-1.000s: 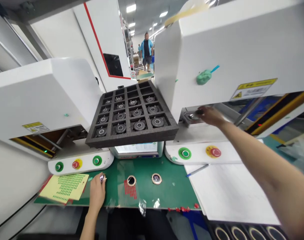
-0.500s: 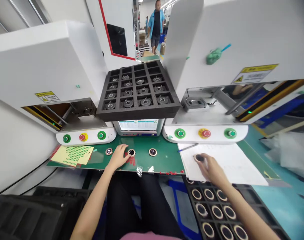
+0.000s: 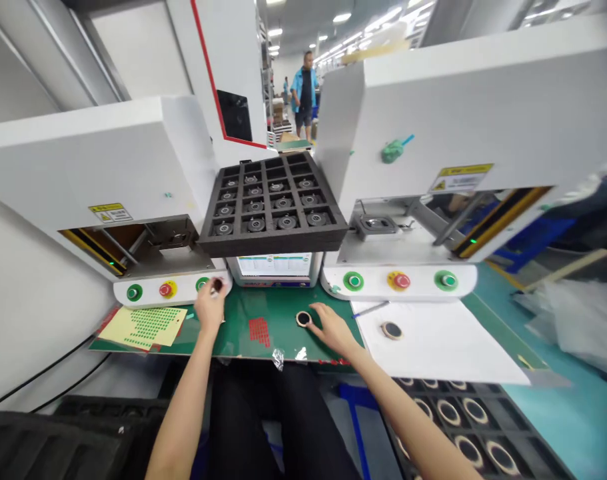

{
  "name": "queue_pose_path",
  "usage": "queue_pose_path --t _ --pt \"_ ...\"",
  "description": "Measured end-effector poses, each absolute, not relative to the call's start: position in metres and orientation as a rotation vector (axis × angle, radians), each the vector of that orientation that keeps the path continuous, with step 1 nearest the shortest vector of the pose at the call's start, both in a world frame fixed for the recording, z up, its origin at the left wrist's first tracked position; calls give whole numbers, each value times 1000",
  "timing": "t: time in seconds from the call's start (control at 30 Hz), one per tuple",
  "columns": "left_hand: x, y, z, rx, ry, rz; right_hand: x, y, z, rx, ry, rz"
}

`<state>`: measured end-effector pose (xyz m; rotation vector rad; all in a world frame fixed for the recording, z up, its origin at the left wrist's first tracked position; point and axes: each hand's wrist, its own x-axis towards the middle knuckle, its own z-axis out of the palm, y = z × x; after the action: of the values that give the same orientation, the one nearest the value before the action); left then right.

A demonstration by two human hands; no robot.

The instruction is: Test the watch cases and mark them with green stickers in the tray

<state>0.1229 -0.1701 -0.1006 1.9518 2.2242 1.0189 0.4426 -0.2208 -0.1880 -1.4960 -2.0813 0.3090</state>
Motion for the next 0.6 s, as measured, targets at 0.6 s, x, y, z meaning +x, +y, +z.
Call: queue_pose_path --t 0.6 --pt "-38 20 -2 1782 2456 891 432 -204 -200 -1484 -1995 743"
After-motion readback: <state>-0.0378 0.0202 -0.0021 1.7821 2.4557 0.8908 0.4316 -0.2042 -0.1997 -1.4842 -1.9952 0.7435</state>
